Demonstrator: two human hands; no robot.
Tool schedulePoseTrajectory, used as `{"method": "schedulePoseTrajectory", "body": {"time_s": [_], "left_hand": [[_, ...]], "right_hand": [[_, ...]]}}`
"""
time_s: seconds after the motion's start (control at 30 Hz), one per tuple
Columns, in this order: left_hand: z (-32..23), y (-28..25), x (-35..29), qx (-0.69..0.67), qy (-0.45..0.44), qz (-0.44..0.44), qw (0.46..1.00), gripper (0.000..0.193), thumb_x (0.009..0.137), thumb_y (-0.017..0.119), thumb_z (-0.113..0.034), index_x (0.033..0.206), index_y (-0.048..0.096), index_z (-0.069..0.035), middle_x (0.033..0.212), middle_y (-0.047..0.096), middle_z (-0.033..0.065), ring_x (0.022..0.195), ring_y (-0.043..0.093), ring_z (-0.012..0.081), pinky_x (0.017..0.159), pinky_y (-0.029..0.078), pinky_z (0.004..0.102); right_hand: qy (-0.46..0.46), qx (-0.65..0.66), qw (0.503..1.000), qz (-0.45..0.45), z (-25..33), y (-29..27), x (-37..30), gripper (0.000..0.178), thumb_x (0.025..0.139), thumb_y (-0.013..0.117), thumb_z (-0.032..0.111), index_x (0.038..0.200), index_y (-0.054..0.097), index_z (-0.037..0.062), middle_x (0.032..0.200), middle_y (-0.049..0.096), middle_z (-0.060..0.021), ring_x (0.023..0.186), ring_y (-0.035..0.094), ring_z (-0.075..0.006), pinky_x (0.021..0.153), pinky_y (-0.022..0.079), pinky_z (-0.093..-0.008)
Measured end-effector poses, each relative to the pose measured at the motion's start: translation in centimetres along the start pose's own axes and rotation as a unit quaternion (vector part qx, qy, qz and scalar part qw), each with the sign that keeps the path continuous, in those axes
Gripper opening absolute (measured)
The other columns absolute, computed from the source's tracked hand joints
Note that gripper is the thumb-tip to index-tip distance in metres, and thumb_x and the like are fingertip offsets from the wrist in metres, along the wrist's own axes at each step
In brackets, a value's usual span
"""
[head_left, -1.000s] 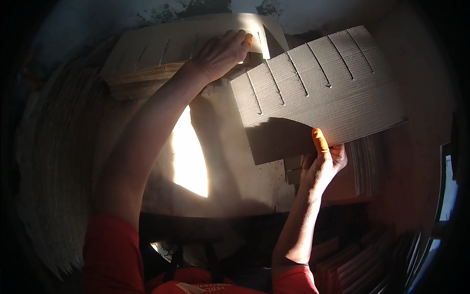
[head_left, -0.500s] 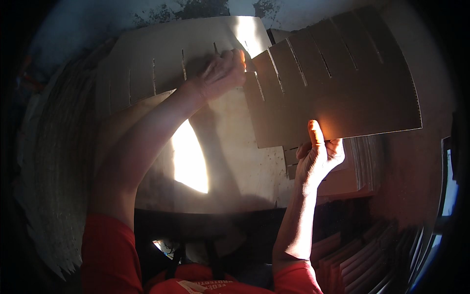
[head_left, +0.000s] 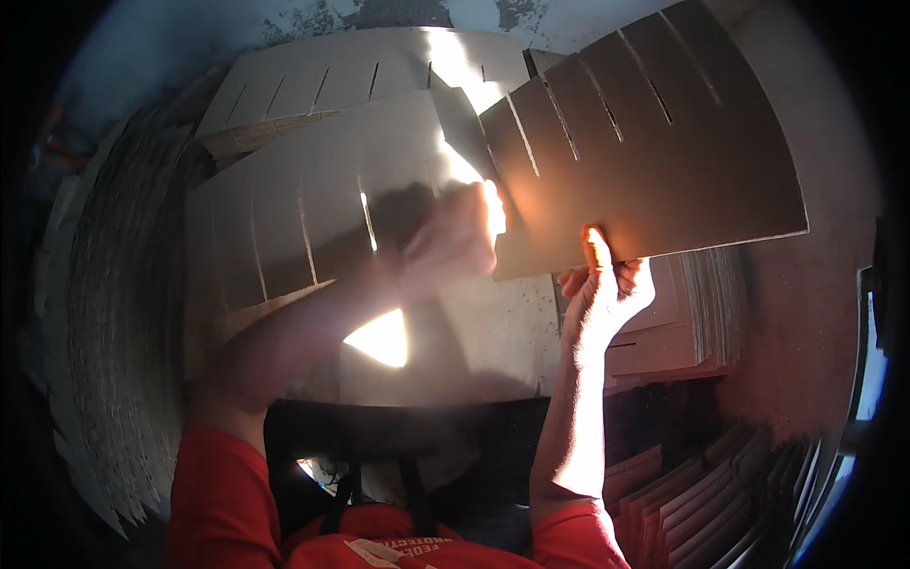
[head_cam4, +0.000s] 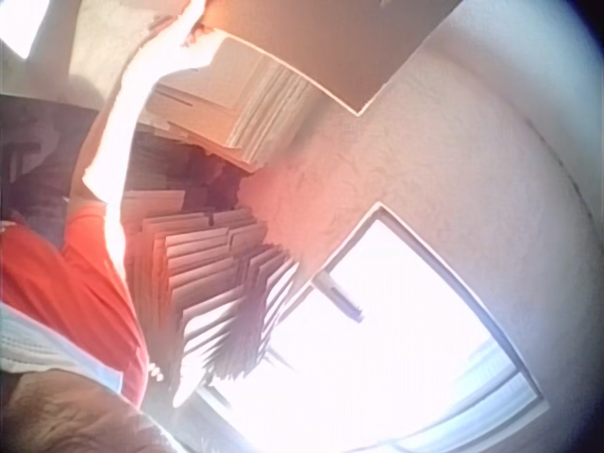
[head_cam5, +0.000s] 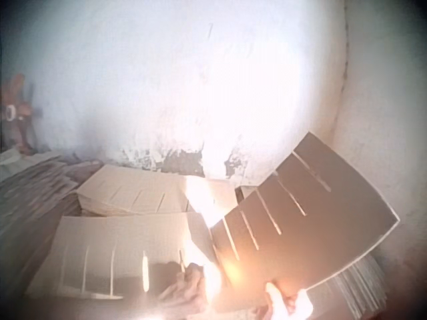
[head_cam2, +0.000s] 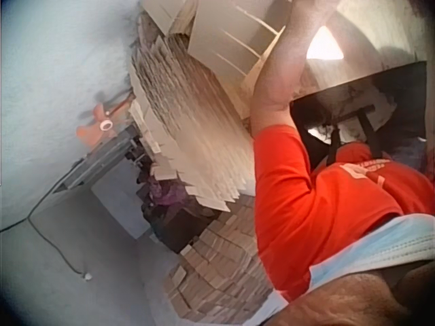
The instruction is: The person sits on the floor and repeatedly picks up flat cardboard sheets, folds them along pre-scored lines, and stacks the assembled boxes. The person handles the cardboard by hand and places the finished boxes into a growing stack.
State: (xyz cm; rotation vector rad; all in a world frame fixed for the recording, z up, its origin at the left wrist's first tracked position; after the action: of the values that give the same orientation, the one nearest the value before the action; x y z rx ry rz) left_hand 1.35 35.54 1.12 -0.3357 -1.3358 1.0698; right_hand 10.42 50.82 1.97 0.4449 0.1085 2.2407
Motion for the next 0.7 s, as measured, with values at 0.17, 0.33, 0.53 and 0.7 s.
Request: {"method": "schedulePoseTrajectory", "body": {"time_s": [0.17,0.33,0.53,0.7], "left_hand": [[-4.9,-1.7,-1.3,-0.056,-0.036,0.09,0.994,0.02,0.063,0.067,-0.007,0.071,0.06,0.009,0.077,0.05,0.0128,0.071,0.05,0.0216,0.056,0.044,0.0355],[-2.9,-2.9,0.3,-0.229,-0.111,0.072,0.964,0.045,0.074,0.077,-0.038,0.088,0.065,0.003,0.075,0.054,0.0104,0.07,0.054,0.0242,0.062,0.046,0.0375],[9.0,1.7,3.8,-0.03,-0.23,-0.043,0.972,0.084,0.075,0.081,-0.032,0.14,0.04,0.002,0.106,0.063,0.0179,0.105,0.054,0.032,0.088,0.045,0.0467],[13.7,6.5,4.0,0.023,-0.184,0.046,0.982,0.038,0.083,0.07,-0.019,0.115,0.059,-0.002,0.097,0.063,0.0123,0.104,0.056,0.0289,0.087,0.047,0.0439]], "right_hand": [[-0.008,0.016,1.0,0.001,0.0,-0.1,0.1,0.008,0.088,0.07,0.003,0.095,0.066,-0.0006,0.068,0.065,-0.0063,0.035,0.044,-0.0071,0.038,0.039,-0.0218],[0.034,-0.033,0.999,0.024,0.7,-0.5,0.3,0.01,0.088,0.07,0.003,0.096,0.065,-0.0005,0.068,0.064,-0.006,0.034,0.043,-0.0061,0.036,0.038,-0.0215],[0.047,-0.059,0.996,0.038,0.5,-0.6,0.4,0.011,0.088,0.068,-0.003,0.098,0.064,-0.0017,0.067,0.057,0.0004,0.043,0.037,-0.0027,0.041,0.028,-0.0218],[0.052,-0.07,0.996,0.022,0.2,-0.5,0.4,0.014,0.087,0.072,0.001,0.1,0.065,-0.0019,0.065,0.055,0.0025,0.045,0.034,-0.0023,0.043,0.027,-0.0223]]}}
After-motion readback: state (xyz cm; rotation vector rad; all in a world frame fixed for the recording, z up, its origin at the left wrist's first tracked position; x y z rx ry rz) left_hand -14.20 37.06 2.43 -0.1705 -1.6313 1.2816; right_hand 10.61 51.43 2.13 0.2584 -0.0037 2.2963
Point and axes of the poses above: each hand's wrist, its own x-axis towards the middle knuckle, its own y-axis out of the palm, z = x × y, the point moved 3 cm from there along x, towards the middle knuckle
